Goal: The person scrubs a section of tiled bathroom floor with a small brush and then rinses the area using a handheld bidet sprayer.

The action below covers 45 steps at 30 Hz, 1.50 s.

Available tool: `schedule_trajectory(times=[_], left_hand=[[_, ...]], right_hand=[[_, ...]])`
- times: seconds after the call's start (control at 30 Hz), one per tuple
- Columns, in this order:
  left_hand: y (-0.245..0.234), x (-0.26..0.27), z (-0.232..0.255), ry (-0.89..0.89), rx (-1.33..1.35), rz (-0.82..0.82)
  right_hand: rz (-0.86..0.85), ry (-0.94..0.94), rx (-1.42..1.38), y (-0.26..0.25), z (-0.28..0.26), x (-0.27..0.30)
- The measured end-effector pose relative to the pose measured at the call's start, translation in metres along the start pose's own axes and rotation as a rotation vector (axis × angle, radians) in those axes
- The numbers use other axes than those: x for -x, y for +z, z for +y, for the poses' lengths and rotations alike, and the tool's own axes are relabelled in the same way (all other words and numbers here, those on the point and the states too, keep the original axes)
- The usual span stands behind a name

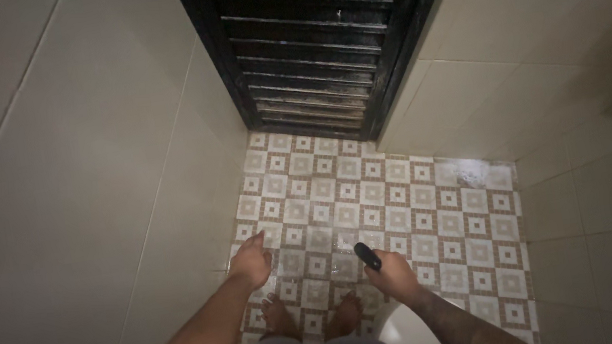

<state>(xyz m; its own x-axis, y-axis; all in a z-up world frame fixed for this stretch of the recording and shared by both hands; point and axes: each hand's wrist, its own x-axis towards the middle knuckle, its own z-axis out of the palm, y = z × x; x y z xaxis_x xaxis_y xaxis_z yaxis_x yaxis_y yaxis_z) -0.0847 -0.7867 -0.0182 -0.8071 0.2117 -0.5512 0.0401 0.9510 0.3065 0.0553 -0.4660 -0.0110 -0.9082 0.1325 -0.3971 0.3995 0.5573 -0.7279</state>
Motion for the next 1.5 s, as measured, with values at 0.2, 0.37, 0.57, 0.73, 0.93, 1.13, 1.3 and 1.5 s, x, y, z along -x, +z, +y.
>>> schedule_trajectory(times=[0.2,0.37,0.57,0.73,0.93,1.13,1.3,1.5], left_hand=[[-0.002,0.001,0.013,0.042,0.037,0.011],[0.009,-0.002,0.025,0.138,0.030,0.066],[0.012,-0.007,0.029,0.201,0.064,0.089],[0.014,-0.009,0.038,0.232,0.020,0.071],[0.008,-0.003,0.051,0.195,-0.010,0.027],[0.006,-0.005,0.058,0.210,-0.074,0.031],[-0.002,-0.003,0.066,0.183,-0.056,-0.025],[0.002,-0.007,0.071,0.255,-0.041,0.018]], right_hand=[[-0.051,0.096,-0.035,-0.002,-0.012,0.001],[0.090,-0.136,0.065,-0.004,-0.007,0.004],[0.106,-0.069,0.055,-0.002,0.009,-0.001],[0.177,-0.107,0.136,0.003,0.016,-0.005],[0.159,-0.082,0.073,0.004,0.004,0.008],[0.225,0.038,0.173,0.005,-0.004,0.014],[0.282,0.066,0.185,0.003,0.001,0.014],[0.269,0.076,0.200,-0.006,0.006,0.014]])
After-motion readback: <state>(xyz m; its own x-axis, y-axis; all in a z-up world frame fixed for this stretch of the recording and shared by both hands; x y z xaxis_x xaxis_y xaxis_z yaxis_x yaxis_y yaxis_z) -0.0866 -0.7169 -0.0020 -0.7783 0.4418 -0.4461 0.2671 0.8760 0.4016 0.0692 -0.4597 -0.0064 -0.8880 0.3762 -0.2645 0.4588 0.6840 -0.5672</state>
